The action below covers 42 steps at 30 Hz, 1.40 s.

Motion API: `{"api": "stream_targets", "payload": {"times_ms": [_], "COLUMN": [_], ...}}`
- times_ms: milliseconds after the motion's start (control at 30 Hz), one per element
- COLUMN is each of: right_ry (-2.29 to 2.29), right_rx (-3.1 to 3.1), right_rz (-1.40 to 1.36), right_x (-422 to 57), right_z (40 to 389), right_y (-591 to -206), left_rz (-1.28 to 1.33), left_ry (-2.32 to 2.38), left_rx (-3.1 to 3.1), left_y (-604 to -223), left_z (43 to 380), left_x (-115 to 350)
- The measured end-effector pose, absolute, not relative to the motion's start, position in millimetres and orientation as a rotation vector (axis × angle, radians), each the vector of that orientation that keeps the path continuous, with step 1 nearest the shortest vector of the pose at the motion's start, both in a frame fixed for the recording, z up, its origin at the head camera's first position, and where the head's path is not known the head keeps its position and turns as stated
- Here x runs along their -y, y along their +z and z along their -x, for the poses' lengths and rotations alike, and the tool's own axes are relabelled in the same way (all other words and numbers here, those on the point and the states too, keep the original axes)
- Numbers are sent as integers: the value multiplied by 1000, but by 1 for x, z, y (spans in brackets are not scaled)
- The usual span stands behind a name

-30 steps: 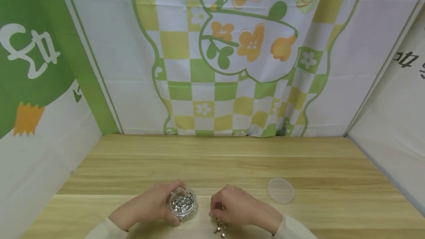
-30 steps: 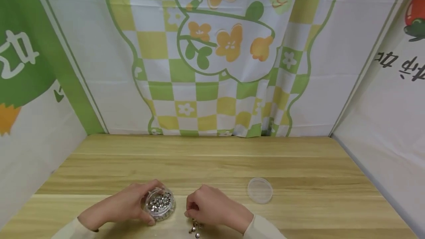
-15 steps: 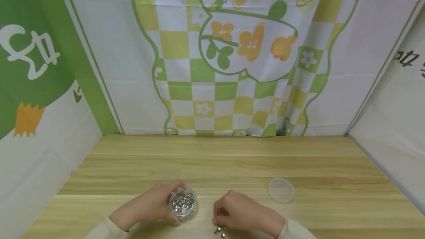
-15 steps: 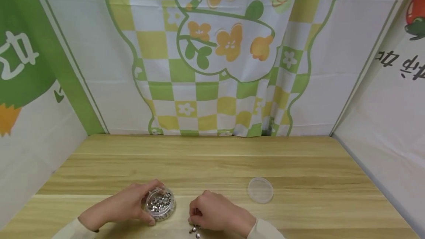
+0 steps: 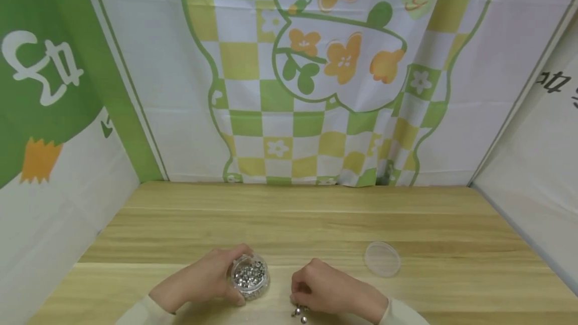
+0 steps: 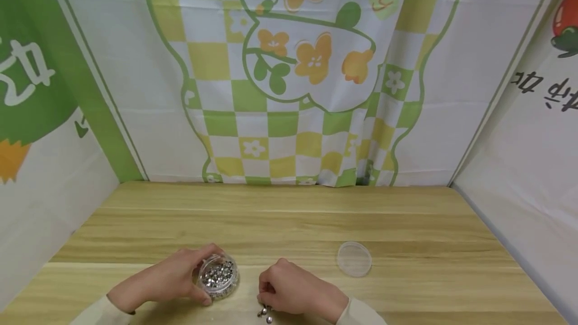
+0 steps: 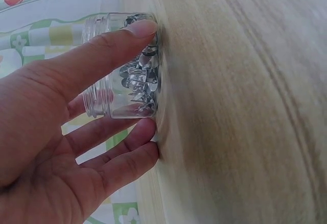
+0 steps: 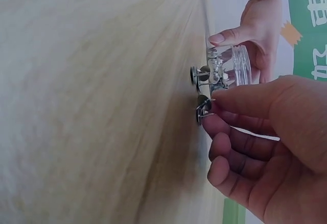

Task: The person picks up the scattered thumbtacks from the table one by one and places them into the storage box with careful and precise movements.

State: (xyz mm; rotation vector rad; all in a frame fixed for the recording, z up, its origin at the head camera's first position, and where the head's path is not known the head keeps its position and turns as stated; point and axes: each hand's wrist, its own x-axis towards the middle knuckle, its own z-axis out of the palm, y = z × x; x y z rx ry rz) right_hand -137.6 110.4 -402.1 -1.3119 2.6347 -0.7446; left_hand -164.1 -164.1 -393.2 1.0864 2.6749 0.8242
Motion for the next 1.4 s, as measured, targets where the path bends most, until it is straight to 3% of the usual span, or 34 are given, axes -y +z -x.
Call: {"api": "stream_targets", "payload": {"times_ms": [567, 1067, 1400], "right_ry": [-788, -840, -844], "right_rx": [-2633, -2705, -2673], "right_rz": [1312, 1574, 1558], "right_x": [-105, -36, -21], "right_z": [140, 158, 164], "right_y": [-394, -367, -369], "left_rz": [-1112, -1171, -1164], "left_ry": [828, 825, 874], "left_rx": [-2669, -2638, -2617], "left_y": [-392, -391, -393], "left_z": [164, 165, 166], "left_x": [164, 165, 166]}}
